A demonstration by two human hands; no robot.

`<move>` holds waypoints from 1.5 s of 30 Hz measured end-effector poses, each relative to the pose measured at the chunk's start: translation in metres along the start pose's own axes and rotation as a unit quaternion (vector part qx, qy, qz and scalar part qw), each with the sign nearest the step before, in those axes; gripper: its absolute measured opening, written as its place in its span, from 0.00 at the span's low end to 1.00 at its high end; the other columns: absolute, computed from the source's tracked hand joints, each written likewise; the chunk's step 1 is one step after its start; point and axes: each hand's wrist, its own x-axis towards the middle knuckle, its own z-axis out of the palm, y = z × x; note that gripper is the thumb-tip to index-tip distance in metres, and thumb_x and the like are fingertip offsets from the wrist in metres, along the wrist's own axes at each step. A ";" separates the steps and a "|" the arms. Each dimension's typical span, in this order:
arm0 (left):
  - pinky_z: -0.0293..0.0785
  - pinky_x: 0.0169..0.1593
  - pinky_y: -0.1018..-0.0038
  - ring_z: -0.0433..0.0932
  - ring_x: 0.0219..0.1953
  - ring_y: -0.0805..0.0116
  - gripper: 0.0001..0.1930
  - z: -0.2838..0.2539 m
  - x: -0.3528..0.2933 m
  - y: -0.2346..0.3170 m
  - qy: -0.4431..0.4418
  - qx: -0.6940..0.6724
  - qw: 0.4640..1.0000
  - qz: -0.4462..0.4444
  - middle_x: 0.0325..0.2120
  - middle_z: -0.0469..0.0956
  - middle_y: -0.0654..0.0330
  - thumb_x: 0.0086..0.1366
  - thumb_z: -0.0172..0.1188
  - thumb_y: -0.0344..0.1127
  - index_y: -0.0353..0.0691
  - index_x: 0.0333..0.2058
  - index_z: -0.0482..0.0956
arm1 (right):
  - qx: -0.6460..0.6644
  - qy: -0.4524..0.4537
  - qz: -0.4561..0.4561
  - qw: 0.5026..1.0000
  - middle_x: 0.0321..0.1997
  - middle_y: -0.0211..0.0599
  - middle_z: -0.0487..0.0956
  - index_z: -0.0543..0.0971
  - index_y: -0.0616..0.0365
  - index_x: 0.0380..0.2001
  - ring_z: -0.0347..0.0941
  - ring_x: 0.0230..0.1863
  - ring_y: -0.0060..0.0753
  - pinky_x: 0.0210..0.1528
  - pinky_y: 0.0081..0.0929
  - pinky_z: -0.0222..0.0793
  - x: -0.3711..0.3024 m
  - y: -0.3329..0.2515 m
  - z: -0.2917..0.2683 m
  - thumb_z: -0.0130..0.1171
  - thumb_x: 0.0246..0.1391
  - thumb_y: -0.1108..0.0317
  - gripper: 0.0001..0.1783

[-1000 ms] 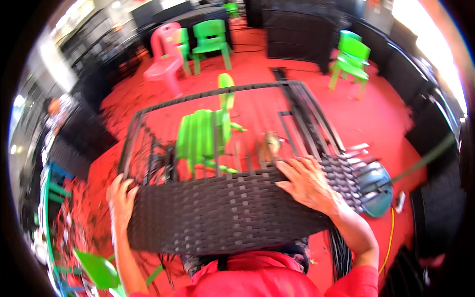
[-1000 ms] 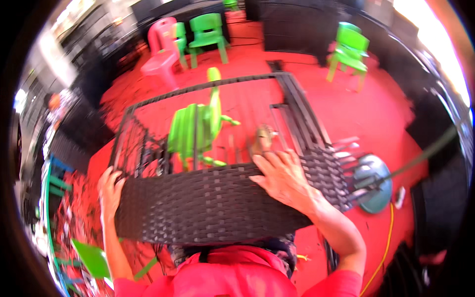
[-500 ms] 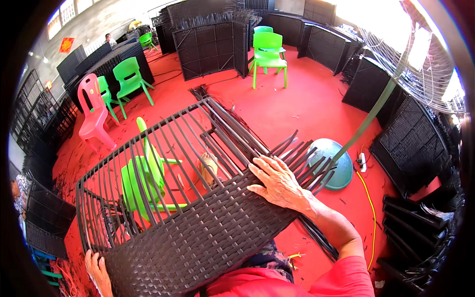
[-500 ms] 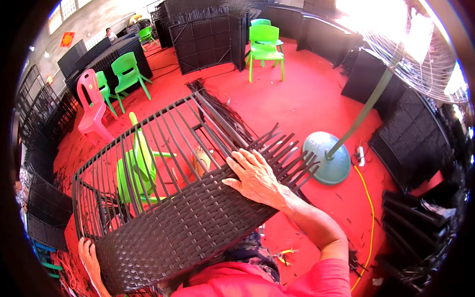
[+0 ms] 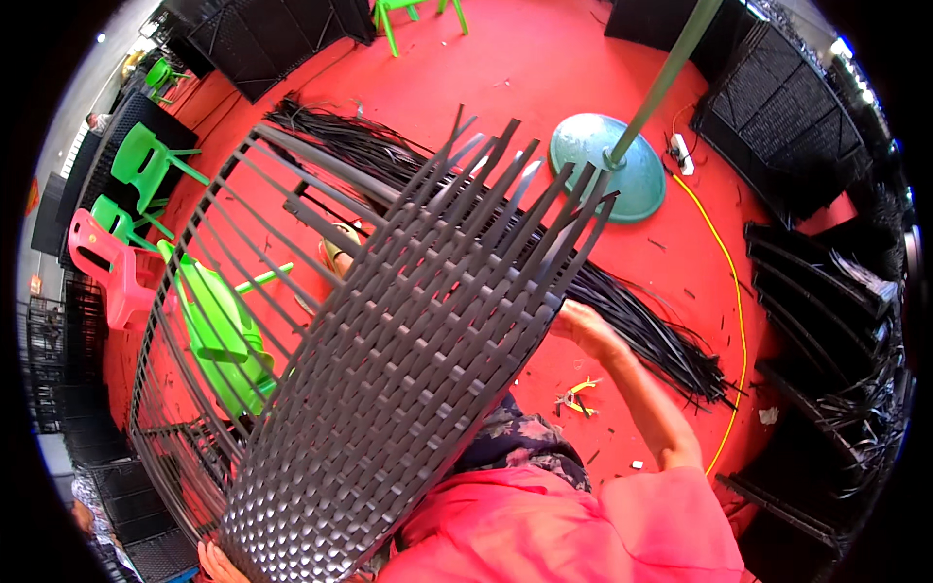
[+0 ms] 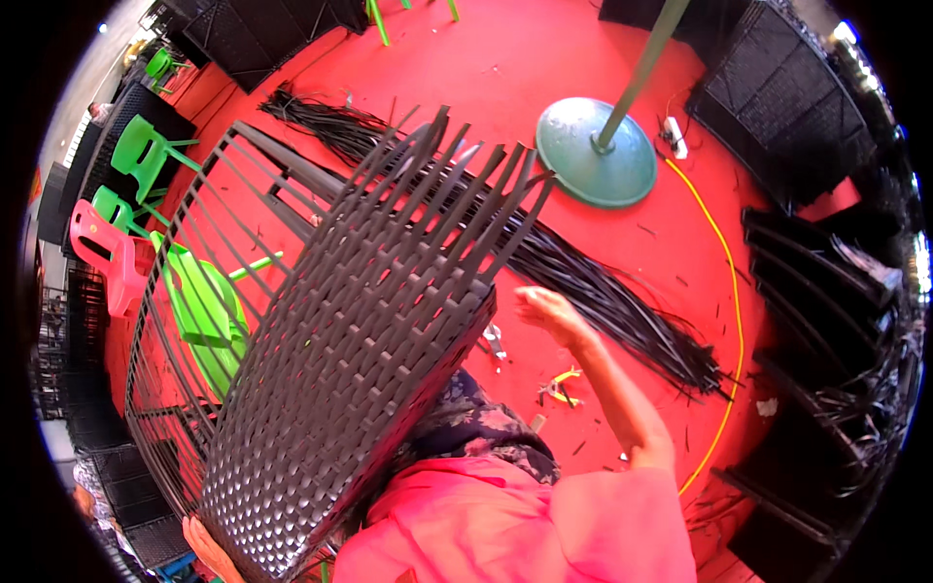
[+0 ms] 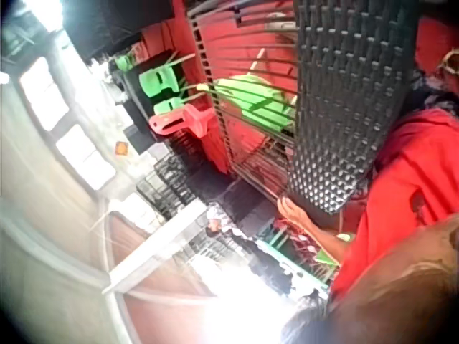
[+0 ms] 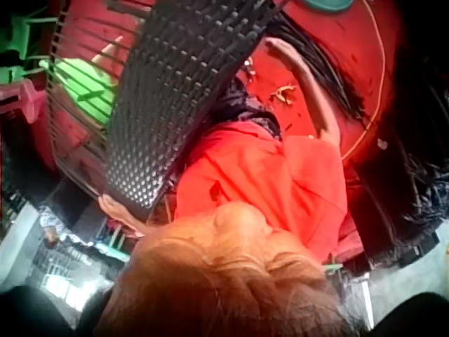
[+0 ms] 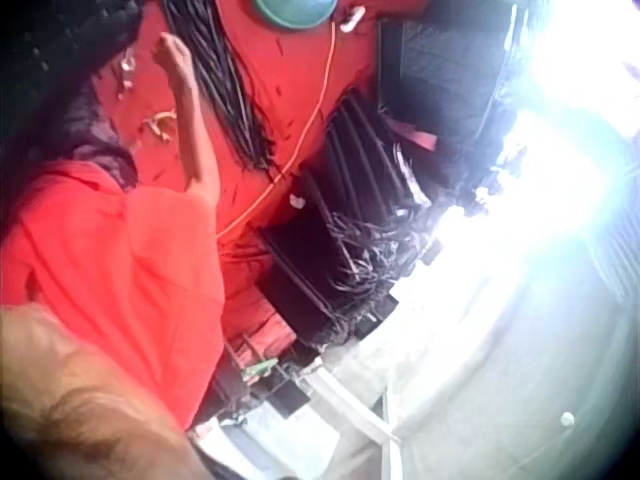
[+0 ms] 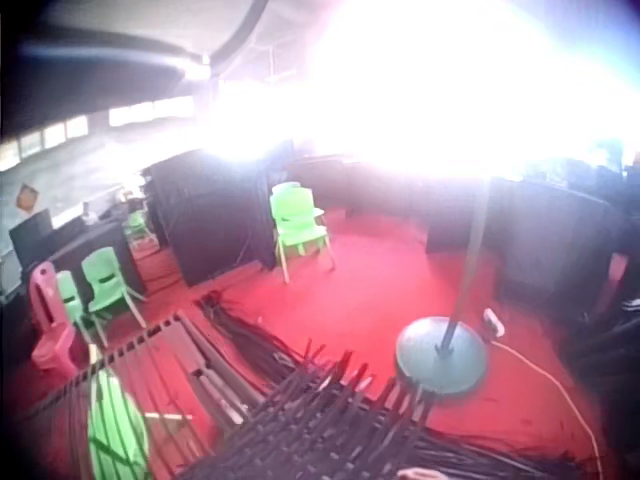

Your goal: The person weaves wicker strips into a metal chair frame by hand, repeatedly threading the strips through the frame slats, tightening the woven rows, and tilting the frame to weave additional sections.

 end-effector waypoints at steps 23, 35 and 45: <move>0.61 0.53 0.64 0.67 0.49 0.54 0.12 0.005 -0.013 0.002 0.061 0.028 0.996 -0.059 0.45 0.70 0.51 0.57 0.54 0.38 0.37 0.35 0.77 | -0.751 0.131 0.019 0.646 0.56 0.44 0.63 0.72 0.56 0.44 0.58 0.57 0.48 0.58 0.37 0.55 0.201 0.200 -0.174 0.58 0.44 0.64 0.21; 0.61 0.51 0.64 0.67 0.47 0.56 0.14 0.001 -0.009 0.018 0.114 0.025 0.992 -0.052 0.45 0.69 0.54 0.56 0.56 0.41 0.41 0.38 0.75 | -0.783 0.176 -0.064 0.593 0.54 0.44 0.65 0.73 0.57 0.42 0.59 0.56 0.48 0.58 0.37 0.55 0.141 0.010 -0.097 0.57 0.44 0.67 0.18; 0.61 0.52 0.63 0.66 0.50 0.54 0.17 -0.030 0.008 0.046 0.151 -0.135 0.979 0.025 0.47 0.67 0.53 0.53 0.60 0.38 0.40 0.41 0.73 | -0.766 0.223 -0.157 0.582 0.52 0.43 0.67 0.74 0.59 0.40 0.60 0.55 0.48 0.58 0.37 0.56 -0.015 -0.125 -0.047 0.56 0.44 0.70 0.16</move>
